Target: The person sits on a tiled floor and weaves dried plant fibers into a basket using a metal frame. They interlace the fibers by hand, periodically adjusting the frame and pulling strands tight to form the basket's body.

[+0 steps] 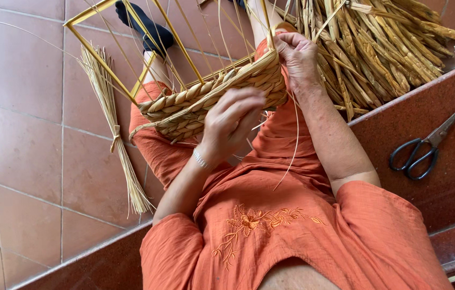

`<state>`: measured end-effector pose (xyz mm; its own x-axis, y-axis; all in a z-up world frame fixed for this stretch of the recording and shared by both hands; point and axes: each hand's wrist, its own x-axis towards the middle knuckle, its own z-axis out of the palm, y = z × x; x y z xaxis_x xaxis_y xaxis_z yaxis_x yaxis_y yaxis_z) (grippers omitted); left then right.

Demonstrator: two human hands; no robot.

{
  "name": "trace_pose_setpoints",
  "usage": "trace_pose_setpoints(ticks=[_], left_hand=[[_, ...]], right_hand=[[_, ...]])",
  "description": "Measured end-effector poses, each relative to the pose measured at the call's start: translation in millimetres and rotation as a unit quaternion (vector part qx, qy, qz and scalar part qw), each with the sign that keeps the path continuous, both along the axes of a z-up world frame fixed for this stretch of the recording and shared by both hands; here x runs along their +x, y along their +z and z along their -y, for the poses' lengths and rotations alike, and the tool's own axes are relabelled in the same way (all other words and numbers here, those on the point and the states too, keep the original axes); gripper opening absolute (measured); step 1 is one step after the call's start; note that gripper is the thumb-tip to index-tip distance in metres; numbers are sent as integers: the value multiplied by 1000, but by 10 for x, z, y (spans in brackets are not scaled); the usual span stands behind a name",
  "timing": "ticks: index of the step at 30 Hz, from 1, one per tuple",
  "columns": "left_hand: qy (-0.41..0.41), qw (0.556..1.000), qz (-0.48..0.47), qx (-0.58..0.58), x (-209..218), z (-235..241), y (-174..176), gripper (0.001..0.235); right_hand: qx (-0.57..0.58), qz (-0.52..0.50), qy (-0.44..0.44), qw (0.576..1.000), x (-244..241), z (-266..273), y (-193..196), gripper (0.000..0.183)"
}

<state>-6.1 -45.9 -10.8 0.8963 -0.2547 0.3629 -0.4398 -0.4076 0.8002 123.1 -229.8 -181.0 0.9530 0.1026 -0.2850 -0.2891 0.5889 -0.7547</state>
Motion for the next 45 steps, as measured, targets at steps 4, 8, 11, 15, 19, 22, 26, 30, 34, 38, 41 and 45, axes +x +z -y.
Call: trace_pose_setpoints(ticks=[4,8,11,15,19,22,26,30,34,38,41,45], left_hand=[[46,995,22,82,682,196,-318,20],[112,967,-140,181,1042,237,-676,27],[147,953,-190,184,1116,296,-878,38],[174,964,-126,154,1210,343,-939,54],[172,973,-156,-2,1171,296,-916,57],[165,932,-272,-175,1037,252,-901,56],[171,967,-152,-110,831,299,-929,52],[201,974,-80,61,763,290,-967,59],[185,973,-134,-25,939,339,-932,63],[185,925,-197,-267,931,416,-828,60],[153,794,-298,-508,761,364,-734,57],[4,686,-339,-644,494,248,-721,52]], right_hand=[[-103,71,81,989,22,70,96,29],[-65,99,164,979,25,184,225,39],[-9,45,173,984,-17,212,301,39],[-73,132,218,964,-1,206,443,44],[-77,84,203,973,-4,219,524,34],[-26,61,174,982,-35,220,542,25],[38,44,167,984,-53,219,543,30],[92,-3,113,989,-114,144,491,36],[86,17,118,989,-119,117,464,27],[21,36,132,990,-131,140,484,30],[-10,60,139,988,-76,130,548,34],[-75,124,126,981,-45,107,594,40]])
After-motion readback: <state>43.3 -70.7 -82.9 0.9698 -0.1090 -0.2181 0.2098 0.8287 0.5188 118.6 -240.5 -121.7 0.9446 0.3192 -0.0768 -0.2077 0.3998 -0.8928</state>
